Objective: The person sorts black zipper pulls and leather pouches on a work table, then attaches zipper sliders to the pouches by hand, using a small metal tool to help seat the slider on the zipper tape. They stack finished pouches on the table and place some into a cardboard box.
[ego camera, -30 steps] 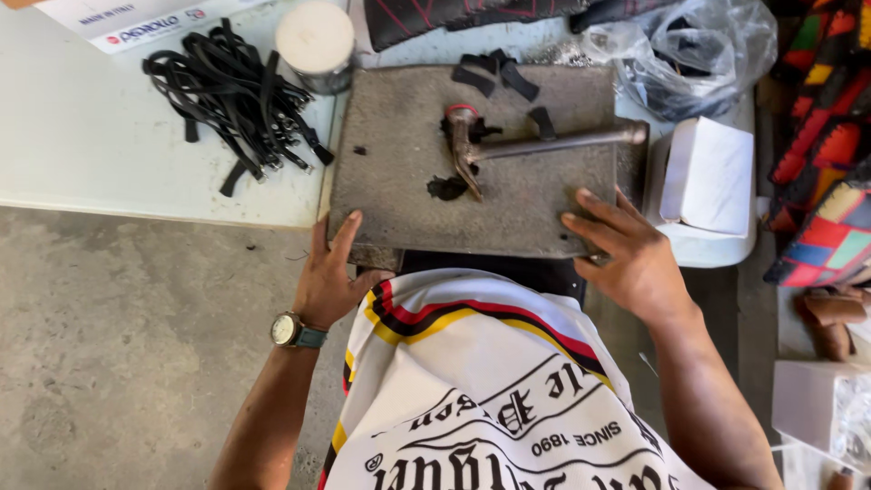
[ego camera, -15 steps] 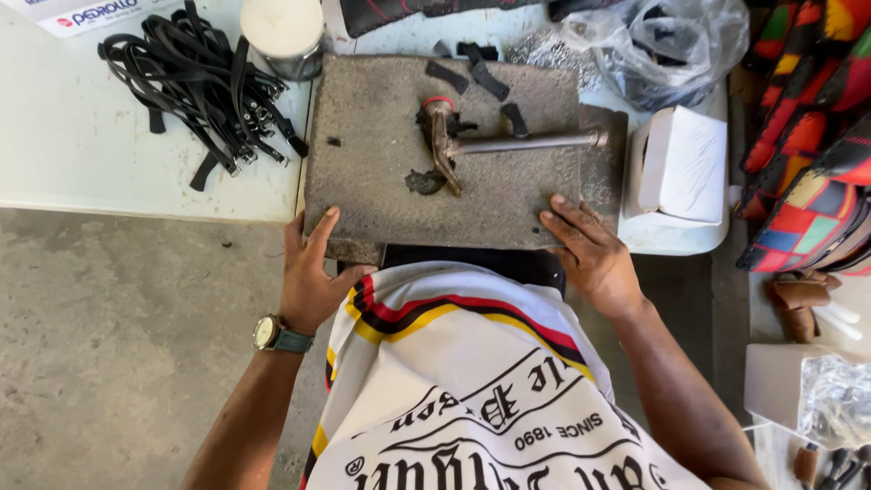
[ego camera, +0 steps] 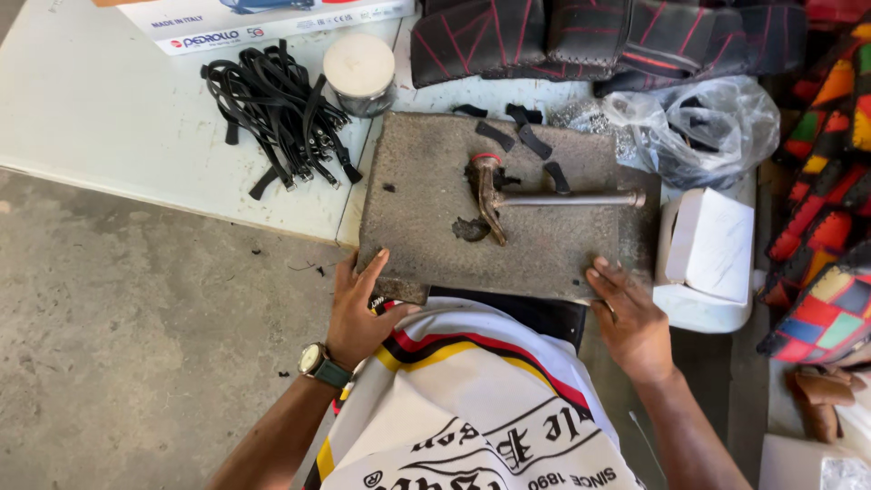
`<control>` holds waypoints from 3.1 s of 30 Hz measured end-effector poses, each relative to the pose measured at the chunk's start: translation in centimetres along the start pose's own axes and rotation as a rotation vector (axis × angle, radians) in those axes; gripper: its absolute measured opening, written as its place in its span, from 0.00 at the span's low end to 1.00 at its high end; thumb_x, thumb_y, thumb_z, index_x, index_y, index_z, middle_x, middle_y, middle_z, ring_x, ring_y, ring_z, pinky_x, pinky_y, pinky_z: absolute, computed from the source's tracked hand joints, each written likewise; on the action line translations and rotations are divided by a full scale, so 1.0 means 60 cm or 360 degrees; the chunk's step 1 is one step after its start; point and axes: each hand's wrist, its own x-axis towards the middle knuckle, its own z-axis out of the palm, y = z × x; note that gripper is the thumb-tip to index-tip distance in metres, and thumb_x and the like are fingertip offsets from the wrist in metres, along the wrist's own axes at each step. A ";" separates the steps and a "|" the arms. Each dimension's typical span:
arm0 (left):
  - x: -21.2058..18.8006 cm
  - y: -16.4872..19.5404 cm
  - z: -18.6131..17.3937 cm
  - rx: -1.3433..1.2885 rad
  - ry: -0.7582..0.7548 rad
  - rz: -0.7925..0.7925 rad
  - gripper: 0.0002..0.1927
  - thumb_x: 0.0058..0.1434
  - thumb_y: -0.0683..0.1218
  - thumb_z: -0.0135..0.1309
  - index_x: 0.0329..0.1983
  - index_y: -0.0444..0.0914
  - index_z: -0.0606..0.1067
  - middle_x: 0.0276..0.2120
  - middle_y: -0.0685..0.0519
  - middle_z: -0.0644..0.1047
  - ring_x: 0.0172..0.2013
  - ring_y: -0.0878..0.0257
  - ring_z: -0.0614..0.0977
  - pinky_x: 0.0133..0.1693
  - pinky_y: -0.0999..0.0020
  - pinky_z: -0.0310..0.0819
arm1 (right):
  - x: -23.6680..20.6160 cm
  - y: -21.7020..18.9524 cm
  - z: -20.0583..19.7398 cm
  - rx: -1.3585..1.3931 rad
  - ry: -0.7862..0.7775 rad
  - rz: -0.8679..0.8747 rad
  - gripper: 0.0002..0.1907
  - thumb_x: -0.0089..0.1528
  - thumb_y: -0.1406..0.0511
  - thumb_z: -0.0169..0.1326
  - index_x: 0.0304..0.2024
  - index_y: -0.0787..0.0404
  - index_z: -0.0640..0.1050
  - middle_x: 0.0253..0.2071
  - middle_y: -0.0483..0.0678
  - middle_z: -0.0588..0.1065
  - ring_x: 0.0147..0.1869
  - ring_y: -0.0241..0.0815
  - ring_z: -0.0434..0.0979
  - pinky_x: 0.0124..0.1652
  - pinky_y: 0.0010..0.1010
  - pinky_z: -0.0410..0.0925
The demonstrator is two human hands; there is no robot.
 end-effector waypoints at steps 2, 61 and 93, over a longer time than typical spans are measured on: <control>0.001 -0.011 0.000 -0.0061 -0.0003 -0.0062 0.46 0.45 0.54 0.73 0.68 0.39 0.69 0.66 0.35 0.63 0.63 0.45 0.72 0.62 0.52 0.70 | -0.004 -0.006 0.007 -0.0063 0.0088 -0.0047 0.23 0.56 0.76 0.61 0.54 0.60 0.80 0.62 0.50 0.76 0.65 0.50 0.76 0.64 0.35 0.69; 0.407 0.168 -0.050 0.0518 0.0186 0.1408 0.15 0.70 0.32 0.56 0.59 0.32 0.77 0.55 0.47 0.76 0.50 0.50 0.83 0.51 0.61 0.82 | 0.481 0.187 -0.040 -0.1266 0.0596 -0.0442 0.04 0.69 0.63 0.55 0.40 0.55 0.76 0.37 0.45 0.78 0.40 0.49 0.80 0.45 0.40 0.68; 0.320 0.031 0.012 0.0129 -0.0340 0.0024 0.44 0.44 0.61 0.72 0.56 0.31 0.71 0.52 0.38 0.70 0.53 0.42 0.75 0.51 0.53 0.70 | 0.219 -0.149 0.044 0.0273 -0.0121 -0.0134 0.14 0.63 0.61 0.63 0.47 0.62 0.81 0.46 0.53 0.81 0.46 0.51 0.84 0.45 0.37 0.75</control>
